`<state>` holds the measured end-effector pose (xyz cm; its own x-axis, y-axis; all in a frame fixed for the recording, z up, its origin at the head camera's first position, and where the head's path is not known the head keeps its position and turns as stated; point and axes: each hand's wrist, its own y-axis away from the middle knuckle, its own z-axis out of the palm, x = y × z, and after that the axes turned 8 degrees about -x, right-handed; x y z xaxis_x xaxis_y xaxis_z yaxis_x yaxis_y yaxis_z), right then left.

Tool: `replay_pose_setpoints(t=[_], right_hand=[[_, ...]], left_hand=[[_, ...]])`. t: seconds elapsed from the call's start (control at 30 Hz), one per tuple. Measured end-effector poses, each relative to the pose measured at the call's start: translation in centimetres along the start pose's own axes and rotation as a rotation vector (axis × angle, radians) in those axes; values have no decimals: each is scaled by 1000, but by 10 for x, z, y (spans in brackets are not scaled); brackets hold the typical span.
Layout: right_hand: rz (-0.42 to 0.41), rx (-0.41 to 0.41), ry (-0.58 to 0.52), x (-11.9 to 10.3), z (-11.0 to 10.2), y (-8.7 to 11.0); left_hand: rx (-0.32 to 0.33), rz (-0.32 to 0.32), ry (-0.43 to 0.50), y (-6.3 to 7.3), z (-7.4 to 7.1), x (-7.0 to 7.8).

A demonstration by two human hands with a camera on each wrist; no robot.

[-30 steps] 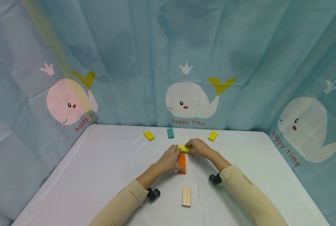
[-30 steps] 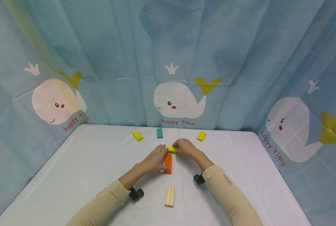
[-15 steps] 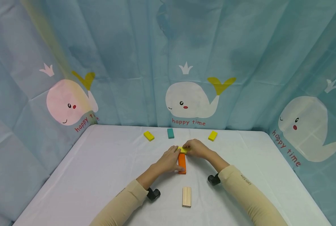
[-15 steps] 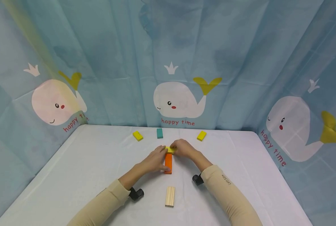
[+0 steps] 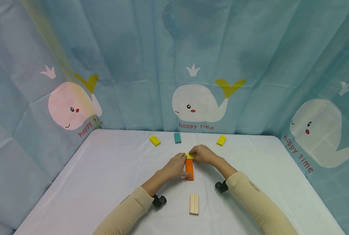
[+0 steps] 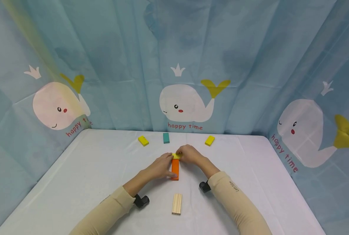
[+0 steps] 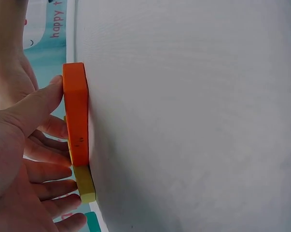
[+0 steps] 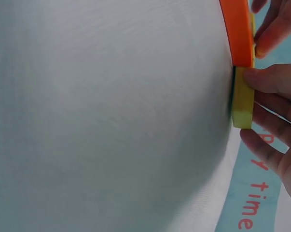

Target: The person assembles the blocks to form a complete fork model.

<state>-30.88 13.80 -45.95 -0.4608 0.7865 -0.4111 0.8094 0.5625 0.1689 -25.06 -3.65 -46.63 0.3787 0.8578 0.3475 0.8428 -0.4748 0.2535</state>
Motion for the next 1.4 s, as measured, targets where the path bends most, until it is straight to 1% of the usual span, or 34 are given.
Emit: replay_pose_setpoints(t=[0.23,0.47,0.7,0.83,1.1,1.23,1.4], right_hand=[[-3,-2,-17,2,3,-1],[26,-3,-52,5,0,2],[45,-4,-65,7,0,4],[51,0,-77,8,0,3],[39,4,-79,10,2,3],[35,4,-67,10,1,4],[31,8,-66,10,1,5]], left_hand=[[-7,-7,1,0,0,-1],[-2,-9,19,0,-2,1],[-12,-33,2,2,-4,3],[-17,-34,-19,2,-5,4],[-13,-28,-42,0,-3,2],[-11,-35,-38,-1,-4,2],[-9,-41,-10,-2,-4,2]])
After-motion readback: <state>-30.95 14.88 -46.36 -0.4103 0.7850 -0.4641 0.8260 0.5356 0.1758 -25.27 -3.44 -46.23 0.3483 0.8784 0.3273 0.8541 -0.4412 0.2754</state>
